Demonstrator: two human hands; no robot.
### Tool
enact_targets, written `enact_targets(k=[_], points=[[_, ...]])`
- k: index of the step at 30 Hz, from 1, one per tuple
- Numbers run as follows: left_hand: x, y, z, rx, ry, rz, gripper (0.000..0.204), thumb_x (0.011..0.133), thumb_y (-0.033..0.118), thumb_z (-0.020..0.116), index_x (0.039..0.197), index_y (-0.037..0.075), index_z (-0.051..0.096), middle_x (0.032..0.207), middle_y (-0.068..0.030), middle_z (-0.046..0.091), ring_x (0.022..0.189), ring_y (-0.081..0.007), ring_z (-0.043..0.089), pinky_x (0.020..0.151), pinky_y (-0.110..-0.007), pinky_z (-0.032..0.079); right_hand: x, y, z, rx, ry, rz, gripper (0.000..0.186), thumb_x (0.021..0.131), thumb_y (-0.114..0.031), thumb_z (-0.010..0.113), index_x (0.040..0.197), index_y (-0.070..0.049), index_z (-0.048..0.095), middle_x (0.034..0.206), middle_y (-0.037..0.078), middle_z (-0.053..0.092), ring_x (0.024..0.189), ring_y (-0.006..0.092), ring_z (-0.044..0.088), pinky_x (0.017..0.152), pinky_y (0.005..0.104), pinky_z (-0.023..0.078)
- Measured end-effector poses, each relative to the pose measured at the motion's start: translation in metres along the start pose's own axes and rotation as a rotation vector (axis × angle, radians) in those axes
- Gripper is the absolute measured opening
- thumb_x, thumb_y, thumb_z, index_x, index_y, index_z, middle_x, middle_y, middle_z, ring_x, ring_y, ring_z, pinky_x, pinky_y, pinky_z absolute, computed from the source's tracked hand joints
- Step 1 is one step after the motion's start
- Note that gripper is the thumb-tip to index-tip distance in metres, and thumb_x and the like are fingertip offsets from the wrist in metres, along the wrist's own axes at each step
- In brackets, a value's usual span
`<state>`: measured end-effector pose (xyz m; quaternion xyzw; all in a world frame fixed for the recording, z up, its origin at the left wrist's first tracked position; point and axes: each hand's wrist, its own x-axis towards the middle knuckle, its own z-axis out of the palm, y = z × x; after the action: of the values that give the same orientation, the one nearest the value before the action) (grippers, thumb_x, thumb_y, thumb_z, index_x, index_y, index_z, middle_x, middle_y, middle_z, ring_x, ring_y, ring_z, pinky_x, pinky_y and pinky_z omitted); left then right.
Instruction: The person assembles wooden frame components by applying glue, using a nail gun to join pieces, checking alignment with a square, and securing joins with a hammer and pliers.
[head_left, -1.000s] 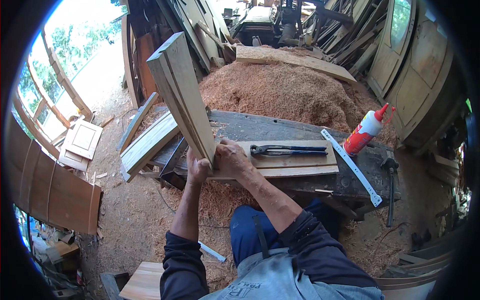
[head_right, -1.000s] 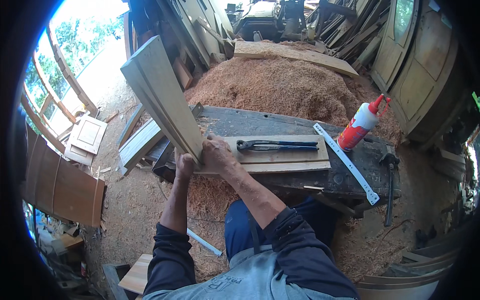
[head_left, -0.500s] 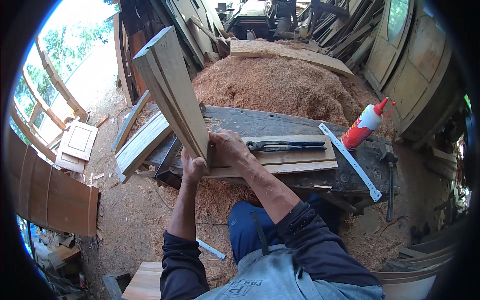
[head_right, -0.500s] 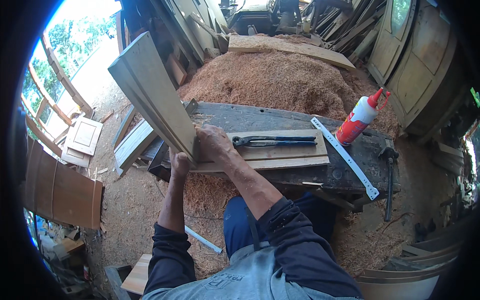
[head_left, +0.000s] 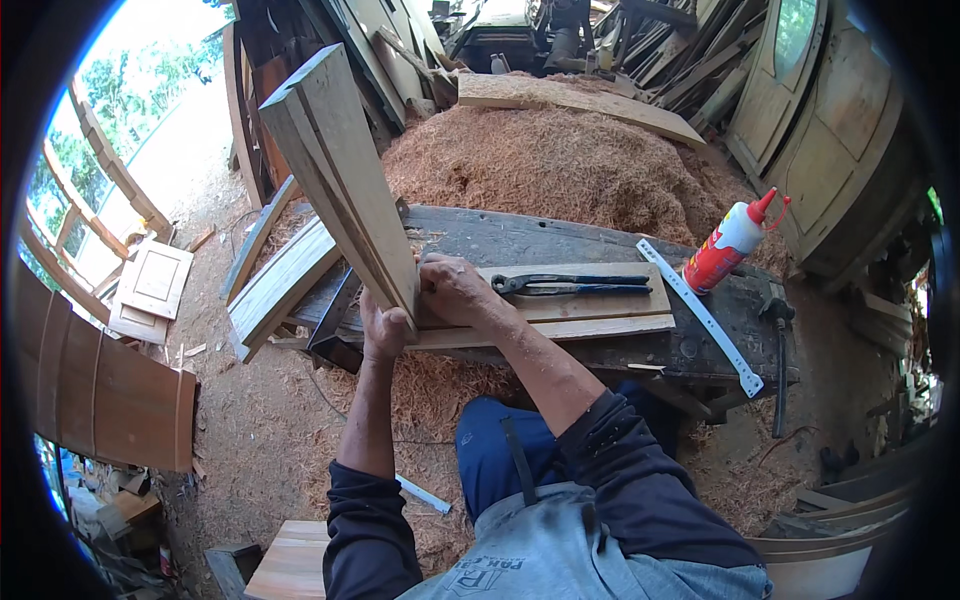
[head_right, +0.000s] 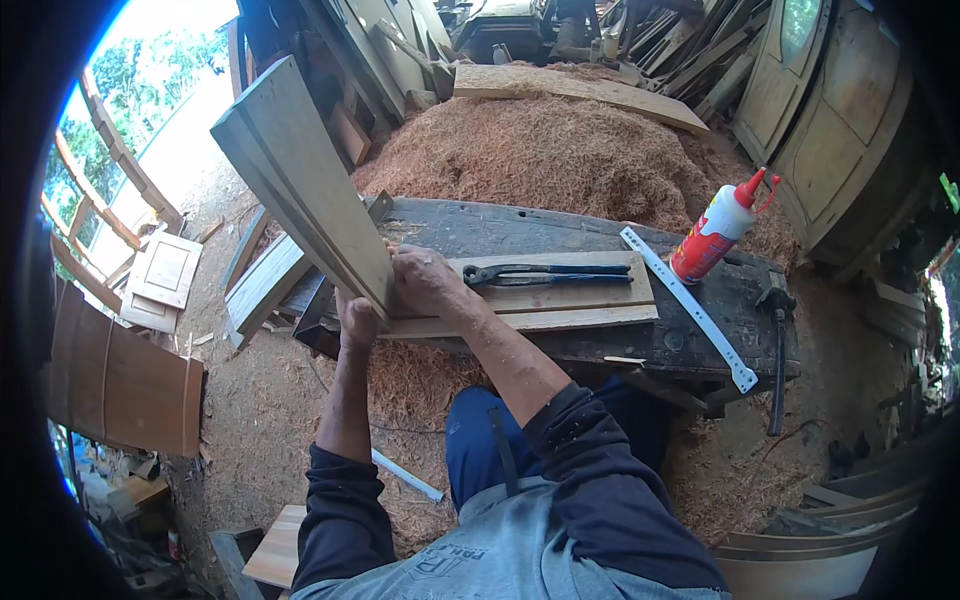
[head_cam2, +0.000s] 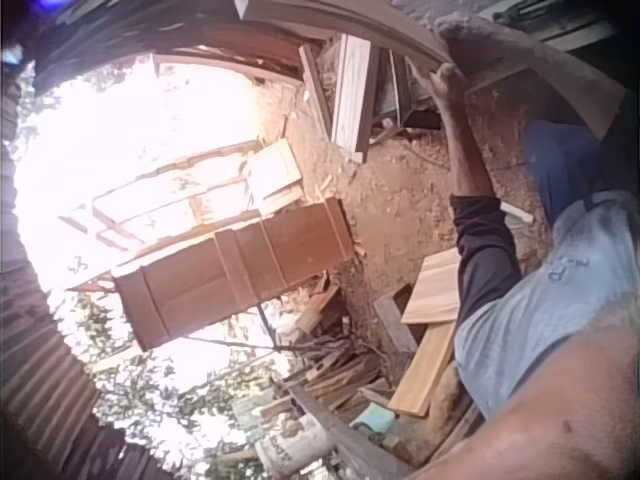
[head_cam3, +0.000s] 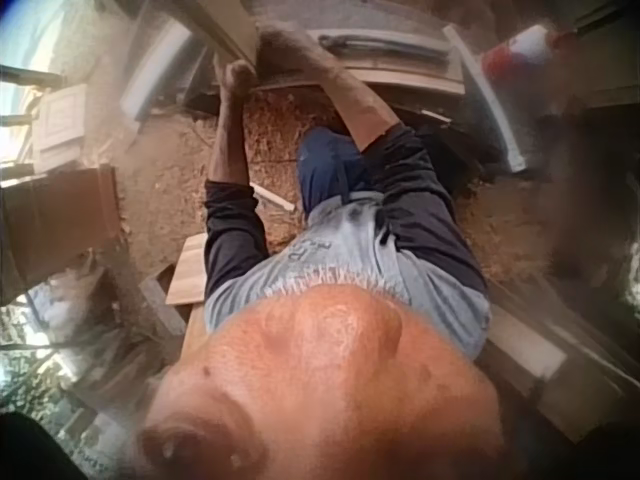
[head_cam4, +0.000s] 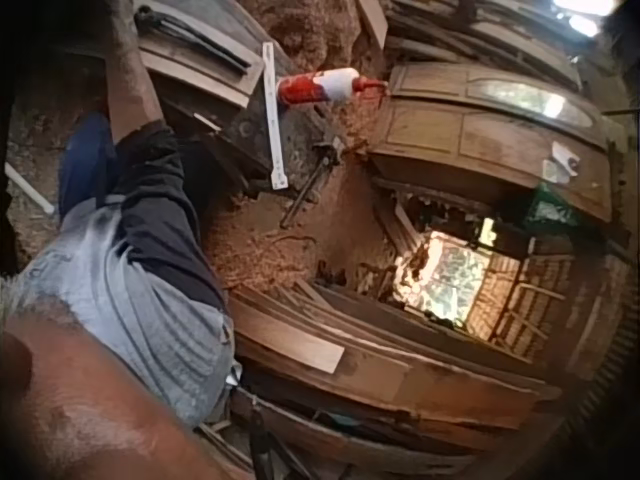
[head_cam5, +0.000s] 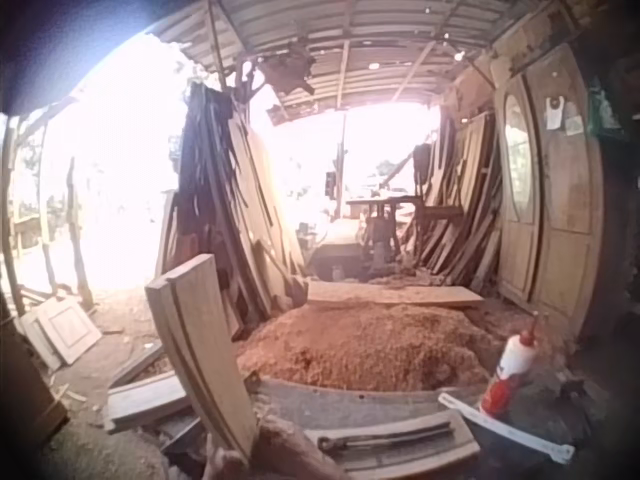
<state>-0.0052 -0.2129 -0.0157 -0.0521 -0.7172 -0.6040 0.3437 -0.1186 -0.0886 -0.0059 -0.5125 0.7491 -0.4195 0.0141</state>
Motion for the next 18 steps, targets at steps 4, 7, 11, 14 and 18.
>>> enact_targets(k=[4, 7, 11, 14, 18], points=[[-0.003, 0.001, -0.005, 0.035, 0.034, 0.016, 0.105, 0.072, 0.082, 0.062, 0.126, -0.008, 0.055, 0.122, -0.0165, 0.062, 0.112, -0.0256, 0.060, 0.096, -0.040, 0.047, -0.008, -0.018, 0.007, 0.108, 0.063, -0.048, 0.010, 0.076, -0.010, 0.065, 0.078, 0.000, 0.063, 0.090, 0.017, 0.062, 0.088, 0.0344, 0.064, 0.077, 0.0419, 0.053], [0.000, 0.002, 0.005, 0.038, 0.047, 0.053, 0.105, 0.072, 0.082, 0.063, 0.126, -0.008, 0.055, 0.121, -0.0162, 0.063, 0.111, -0.0259, 0.061, 0.097, -0.040, 0.047, -0.015, -0.023, 0.013, 0.008, 0.197, -0.032, 0.008, 0.075, -0.008, 0.065, 0.076, -0.001, 0.062, 0.090, 0.017, 0.062, 0.087, 0.0344, 0.063, 0.074, 0.0426, 0.055], [0.000, -0.002, 0.002, 0.061, -0.012, 0.044, 0.104, 0.072, 0.082, 0.063, 0.126, -0.007, 0.055, 0.120, -0.0160, 0.064, 0.111, -0.0257, 0.061, 0.097, -0.040, 0.047, -0.019, -0.017, 0.021, -0.061, 0.203, -0.078, 0.009, 0.074, -0.007, 0.065, 0.083, -0.004, 0.065, 0.093, 0.017, 0.063, 0.090, 0.0358, 0.064, 0.072, 0.0443, 0.056], [-0.003, -0.004, 0.002, -0.006, 0.016, 0.058, 0.103, 0.073, 0.081, 0.063, 0.126, -0.007, 0.055, 0.118, -0.0160, 0.064, 0.110, -0.0251, 0.062, 0.096, -0.039, 0.047, -0.026, -0.022, 0.020, -0.022, 0.223, -0.092, 0.018, 0.074, -0.007, 0.066, 0.092, -0.005, 0.066, 0.095, 0.017, 0.064, 0.094, 0.0361, 0.064, 0.075, 0.0446, 0.056], [0.001, -0.005, 0.005, 0.002, 0.026, 0.070, 0.103, 0.073, 0.082, 0.061, 0.125, -0.007, 0.055, 0.118, -0.0160, 0.064, 0.110, -0.0249, 0.061, 0.096, -0.039, 0.047, -0.022, -0.015, 0.020, 0.006, 0.220, -0.161, 0.020, 0.073, -0.009, 0.068, 0.093, -0.004, 0.067, 0.096, 0.016, 0.064, 0.096, 0.0365, 0.064, 0.080, 0.0452, 0.055]])
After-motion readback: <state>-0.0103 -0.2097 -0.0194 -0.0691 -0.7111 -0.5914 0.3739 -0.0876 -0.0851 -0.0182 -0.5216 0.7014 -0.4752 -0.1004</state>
